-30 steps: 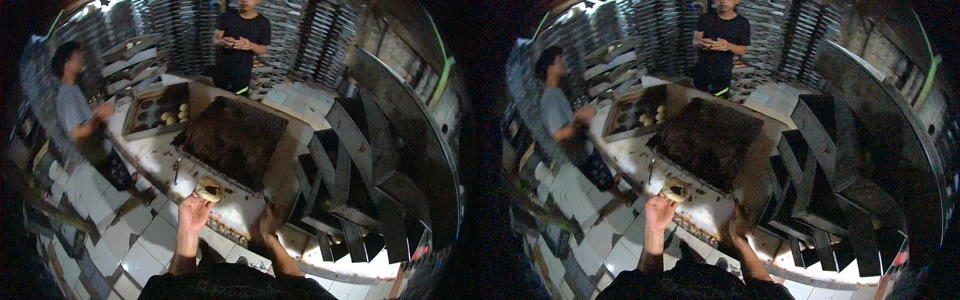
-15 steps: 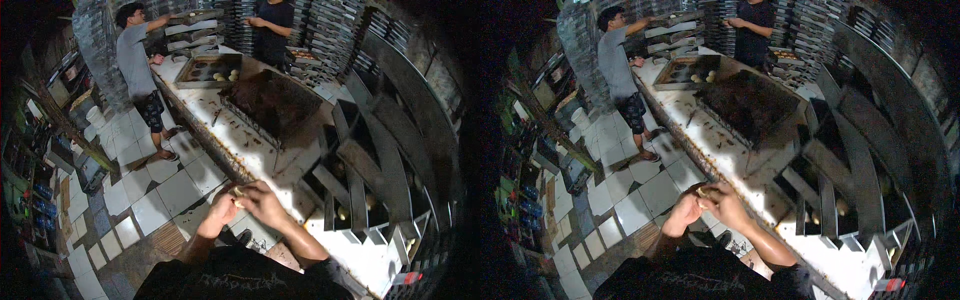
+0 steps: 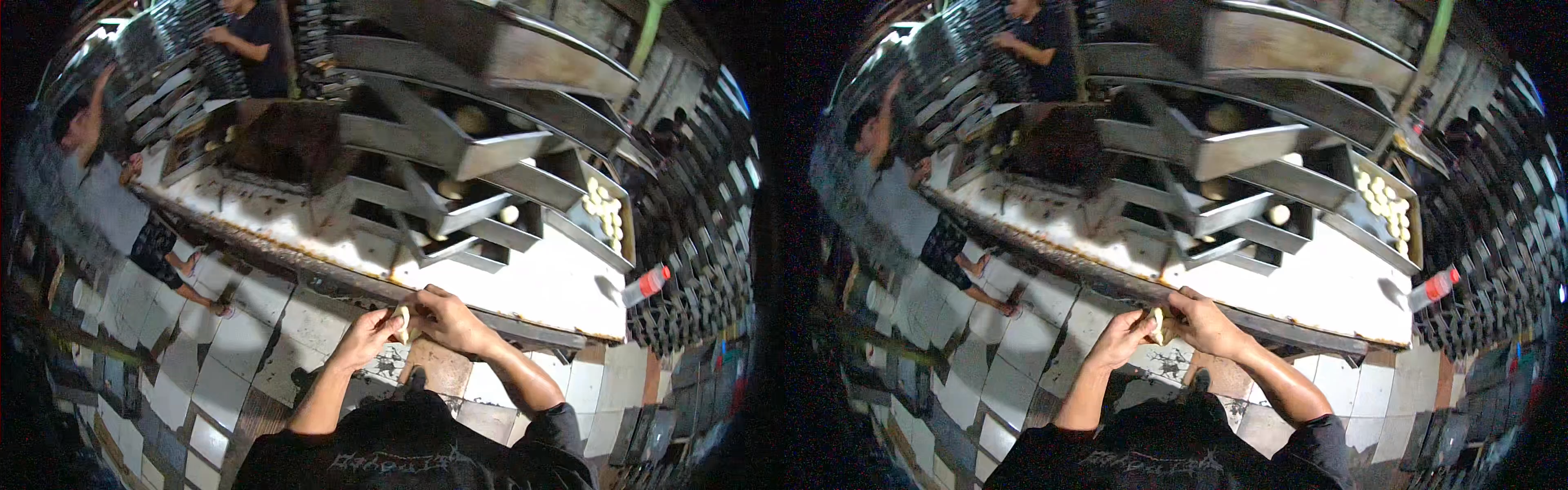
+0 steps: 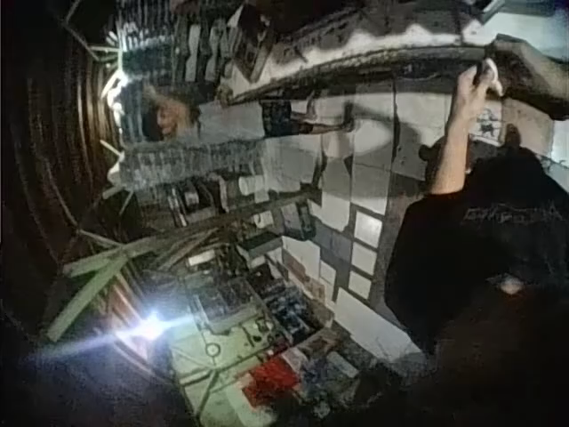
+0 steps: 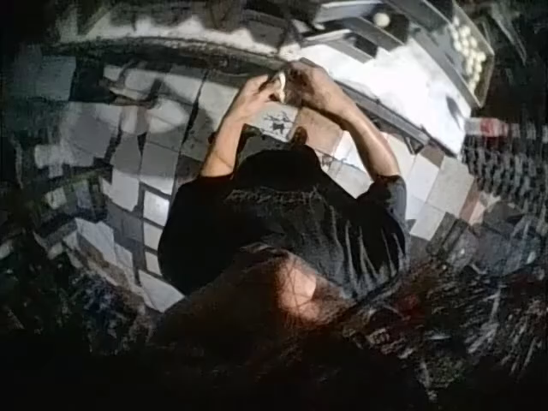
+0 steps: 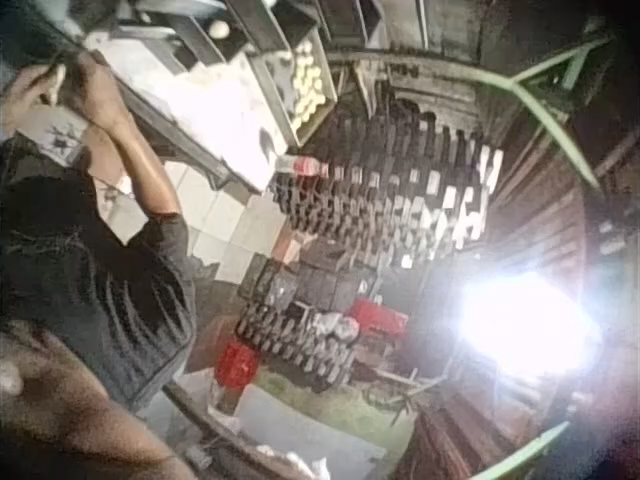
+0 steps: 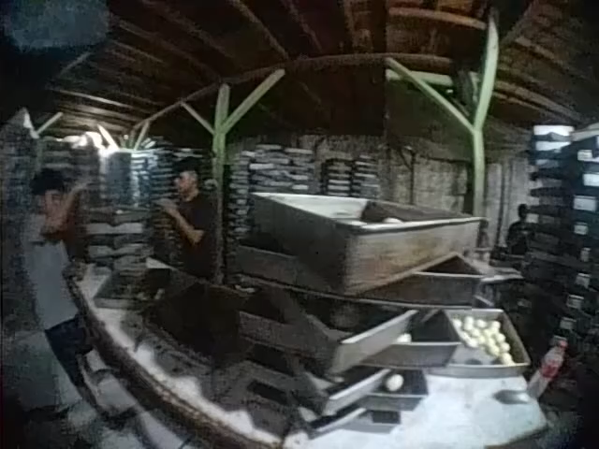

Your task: Shaping dough into small balls and placing them onto baking trays.

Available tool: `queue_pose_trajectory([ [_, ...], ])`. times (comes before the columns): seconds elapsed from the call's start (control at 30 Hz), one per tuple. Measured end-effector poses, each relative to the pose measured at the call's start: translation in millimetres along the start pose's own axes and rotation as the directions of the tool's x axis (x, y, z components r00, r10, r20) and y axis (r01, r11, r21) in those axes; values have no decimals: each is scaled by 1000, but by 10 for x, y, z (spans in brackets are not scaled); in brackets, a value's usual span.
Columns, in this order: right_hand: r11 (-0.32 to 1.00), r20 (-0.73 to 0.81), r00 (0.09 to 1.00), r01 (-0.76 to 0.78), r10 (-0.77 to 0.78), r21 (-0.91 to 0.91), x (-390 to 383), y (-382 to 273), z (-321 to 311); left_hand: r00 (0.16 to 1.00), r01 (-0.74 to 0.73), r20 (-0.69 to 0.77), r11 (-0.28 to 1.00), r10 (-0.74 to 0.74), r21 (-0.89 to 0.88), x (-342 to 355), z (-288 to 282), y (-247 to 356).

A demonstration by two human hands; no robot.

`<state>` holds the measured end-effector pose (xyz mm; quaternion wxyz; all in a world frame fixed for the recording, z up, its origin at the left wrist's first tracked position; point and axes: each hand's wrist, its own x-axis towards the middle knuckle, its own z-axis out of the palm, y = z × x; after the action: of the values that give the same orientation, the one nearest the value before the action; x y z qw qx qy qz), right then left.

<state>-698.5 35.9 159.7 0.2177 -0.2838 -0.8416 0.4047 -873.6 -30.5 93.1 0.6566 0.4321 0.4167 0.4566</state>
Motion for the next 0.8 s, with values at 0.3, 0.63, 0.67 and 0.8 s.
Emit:
queue_pose_trajectory([
  [0.3, 790, -611, 790, -350, -40, -504, -1570, 1363, -475, 957, -208, -241, 963, 164, -171, 1732, 2049, -738],
  [0.63, 932, -603, 738, -362, 304, 26, -1546, 2772, -1346, 922, -349, 113, 669, 370, 657, 2094, 2141, -887],
  [0.67, 957, -418, 905, -184, 75, -225, -1518, 2726, -1228, 933, -299, 24, 738, 358, 605, 1930, 1796, -994],
  [0.8, 937, -158, 984, 26, -86, -347, -1906, 2987, -1700, 932, -34, -274, 809, 238, 587, 990, 1385, -799],
])
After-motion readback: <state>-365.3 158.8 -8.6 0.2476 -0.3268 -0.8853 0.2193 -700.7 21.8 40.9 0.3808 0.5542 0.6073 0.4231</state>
